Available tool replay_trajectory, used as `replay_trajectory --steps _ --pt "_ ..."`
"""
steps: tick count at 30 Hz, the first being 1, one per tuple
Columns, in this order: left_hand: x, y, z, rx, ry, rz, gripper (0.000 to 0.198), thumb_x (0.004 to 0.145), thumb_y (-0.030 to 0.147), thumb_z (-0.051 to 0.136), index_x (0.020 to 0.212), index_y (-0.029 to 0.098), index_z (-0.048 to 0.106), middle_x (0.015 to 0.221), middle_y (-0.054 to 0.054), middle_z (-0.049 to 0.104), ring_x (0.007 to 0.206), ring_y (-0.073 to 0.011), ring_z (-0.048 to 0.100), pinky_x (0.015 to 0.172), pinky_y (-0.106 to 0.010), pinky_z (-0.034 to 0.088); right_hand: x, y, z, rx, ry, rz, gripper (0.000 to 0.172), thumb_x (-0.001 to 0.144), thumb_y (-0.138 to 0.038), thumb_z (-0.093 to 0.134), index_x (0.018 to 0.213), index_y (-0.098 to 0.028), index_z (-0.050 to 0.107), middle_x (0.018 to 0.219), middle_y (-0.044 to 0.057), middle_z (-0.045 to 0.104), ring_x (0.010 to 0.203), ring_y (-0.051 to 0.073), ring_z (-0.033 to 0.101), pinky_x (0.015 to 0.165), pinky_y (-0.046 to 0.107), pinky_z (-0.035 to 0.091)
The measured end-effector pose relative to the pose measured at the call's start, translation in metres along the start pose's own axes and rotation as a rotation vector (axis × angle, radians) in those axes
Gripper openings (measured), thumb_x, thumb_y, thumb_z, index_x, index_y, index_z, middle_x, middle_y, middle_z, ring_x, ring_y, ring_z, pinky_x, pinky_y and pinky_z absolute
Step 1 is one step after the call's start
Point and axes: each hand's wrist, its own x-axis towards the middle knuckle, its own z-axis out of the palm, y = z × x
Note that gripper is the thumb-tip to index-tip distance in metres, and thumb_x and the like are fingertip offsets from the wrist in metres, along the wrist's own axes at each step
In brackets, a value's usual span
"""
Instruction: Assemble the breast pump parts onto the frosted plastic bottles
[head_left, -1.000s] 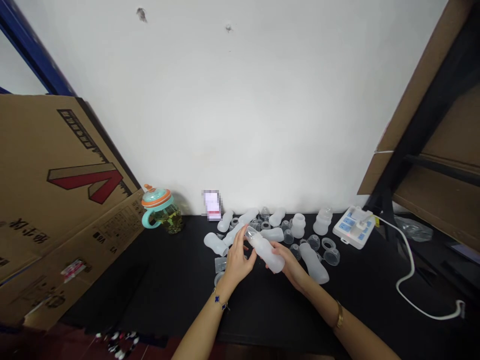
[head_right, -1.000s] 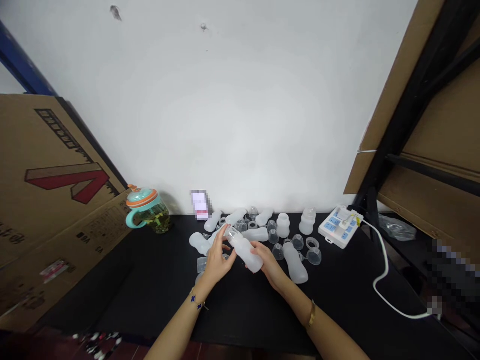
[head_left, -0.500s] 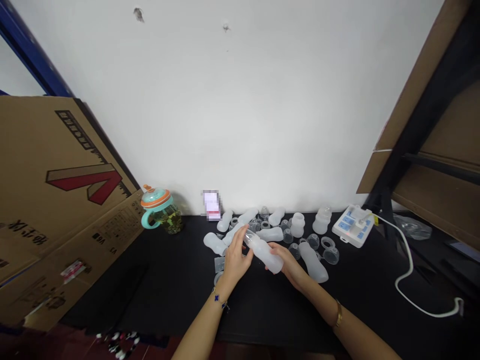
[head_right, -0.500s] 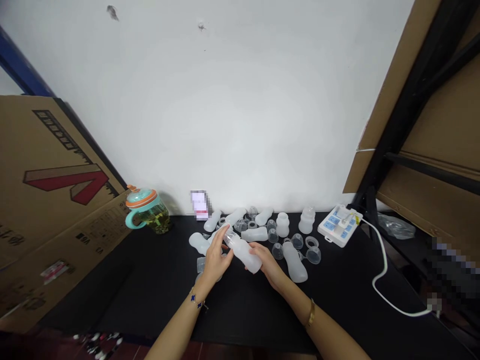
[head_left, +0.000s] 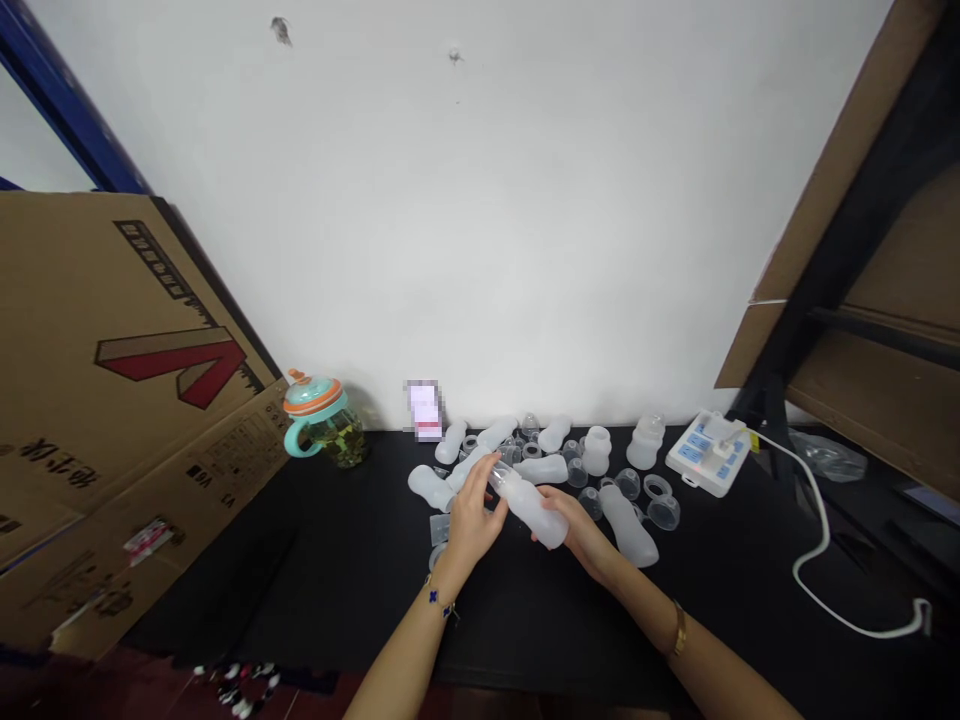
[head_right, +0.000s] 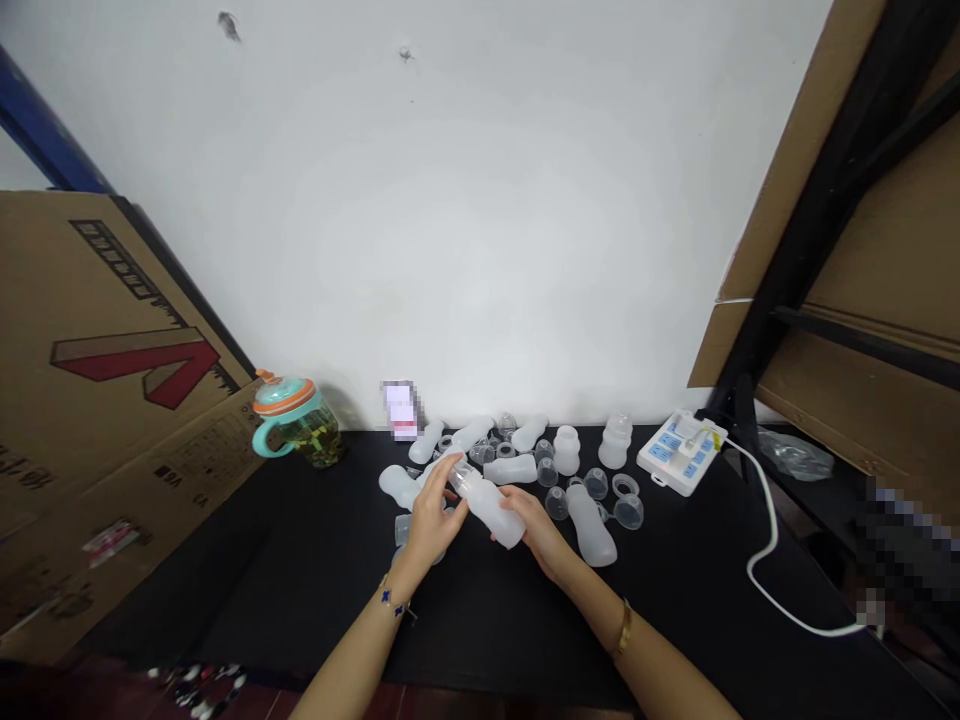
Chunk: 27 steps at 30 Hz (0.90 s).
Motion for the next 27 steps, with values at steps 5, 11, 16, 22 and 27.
replay_trajectory --steps 5,11,16,22,27 --pt "0.0 0.0 0.0 0.0 0.008 0.012 0.061 0.085 0.011 0.054 0.143 0.027 0.044 0.144 -0.01 0.053 0.127 -0.0264 0.056 0.074 -0.028 0.057 -0.001 0.0 0.001 0.02 0.005 -0.02 0.042 0.076 -0.045 0.063 0.108 -0.018 0.068 0.091 0.007 0.073 0.06 0.018 0.066 0.049 0.026 0.048" --pt "0.0 0.002 -0.001 0.01 0.017 0.019 0.06 0.084 0.011 0.055 0.142 0.027 0.045 0.142 -0.01 0.056 0.122 -0.0263 0.059 0.072 -0.028 0.056 -0.001 -0.002 0.003 0.03 0.009 -0.011 0.041 0.073 -0.046 0.064 0.103 -0.019 0.068 0.086 0.007 0.073 0.056 0.019 0.066 0.043 0.026 0.044" --pt "0.0 0.003 -0.002 0.032 0.018 -0.002 0.061 0.082 0.01 0.057 0.14 0.026 0.048 0.14 -0.009 0.057 0.114 -0.0257 0.063 0.071 -0.029 0.057 -0.005 -0.008 0.006 0.02 -0.024 -0.002 0.04 0.075 -0.045 0.063 0.104 -0.019 0.066 0.09 0.008 0.074 0.058 0.018 0.065 0.043 0.025 0.042" --pt "-0.001 0.003 -0.001 0.013 0.053 -0.028 0.066 0.079 0.005 0.054 0.141 0.026 0.046 0.142 -0.008 0.055 0.117 -0.0248 0.061 0.071 -0.028 0.057 -0.016 -0.019 0.013 0.049 -0.121 0.023 0.041 0.084 -0.049 0.062 0.11 -0.018 0.065 0.088 0.01 0.074 0.06 0.018 0.064 0.045 0.026 0.04" --pt "0.0 0.004 0.002 -0.021 0.046 -0.07 0.064 0.085 0.009 0.054 0.145 0.028 0.043 0.147 -0.007 0.05 0.108 -0.0211 0.064 0.069 -0.027 0.058 -0.015 -0.02 0.012 0.026 -0.097 0.007 0.042 0.083 -0.049 0.065 0.112 -0.018 0.064 0.085 0.008 0.072 0.058 0.016 0.063 0.042 0.023 0.04"
